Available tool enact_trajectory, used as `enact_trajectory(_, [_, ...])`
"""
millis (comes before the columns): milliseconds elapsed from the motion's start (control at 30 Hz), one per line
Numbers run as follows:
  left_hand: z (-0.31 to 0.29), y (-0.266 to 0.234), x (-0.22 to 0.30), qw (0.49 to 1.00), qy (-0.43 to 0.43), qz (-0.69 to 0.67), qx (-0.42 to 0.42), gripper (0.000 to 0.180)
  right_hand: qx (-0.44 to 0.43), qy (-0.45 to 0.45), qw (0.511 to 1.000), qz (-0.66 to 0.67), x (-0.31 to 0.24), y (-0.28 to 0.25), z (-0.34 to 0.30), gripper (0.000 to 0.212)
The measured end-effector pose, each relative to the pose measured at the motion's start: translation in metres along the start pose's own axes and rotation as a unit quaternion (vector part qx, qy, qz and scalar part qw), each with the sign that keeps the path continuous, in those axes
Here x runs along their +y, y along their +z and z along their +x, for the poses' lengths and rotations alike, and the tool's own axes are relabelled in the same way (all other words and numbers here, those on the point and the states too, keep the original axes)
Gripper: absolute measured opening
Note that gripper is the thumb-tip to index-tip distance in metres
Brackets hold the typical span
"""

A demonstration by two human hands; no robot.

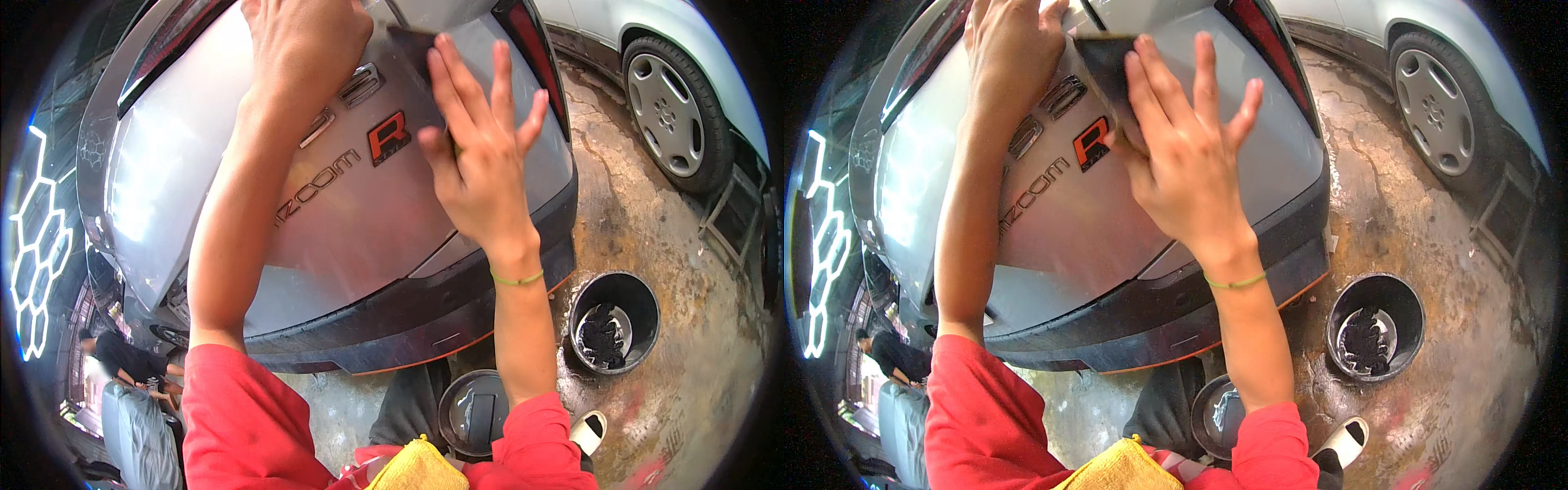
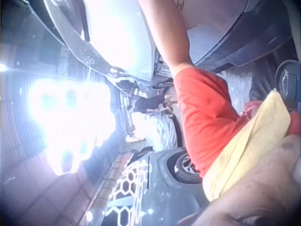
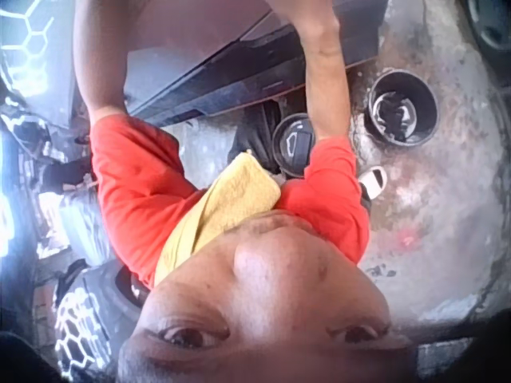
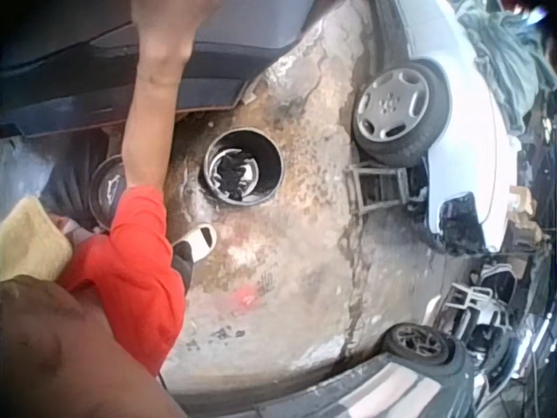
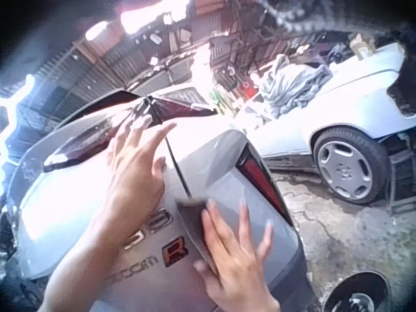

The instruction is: The person repeatedly wipes the rear trunk lid of a silver car with a sponge, dipping it into a bucket of water between passes. The person works on the flat surface and edges of the trunk, occasionally pausing to inspect the surface.

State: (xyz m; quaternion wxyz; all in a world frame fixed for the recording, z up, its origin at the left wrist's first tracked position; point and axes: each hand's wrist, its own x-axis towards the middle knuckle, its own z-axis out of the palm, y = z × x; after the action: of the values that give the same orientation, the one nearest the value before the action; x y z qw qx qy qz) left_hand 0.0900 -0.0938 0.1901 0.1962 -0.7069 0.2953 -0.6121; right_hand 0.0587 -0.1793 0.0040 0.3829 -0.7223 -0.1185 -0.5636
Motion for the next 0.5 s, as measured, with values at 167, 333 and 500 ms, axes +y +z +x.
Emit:
enact_trajectory(167, [-0.003,-0.028,0.04,0.993,-0.037,-0.052,-0.097,0.054,0.051,0.168,0.984,0.009,0.046,-0.016,-0.094,0.061])
enact_trajectory(333, [-0.017,-0.018,0.033,0.976,0.065,-0.073,-0.193,0.074,0.15,0.208,0.946,0.2,0.033,-0.024,-0.112,0.054])
enact_trajectory(500, [-0.001,-0.03,0.027,0.994,-0.059,-0.019,-0.095,0.071,0.123,0.169,0.954,0.213,0.029,-0.03,-0.113,0.052])
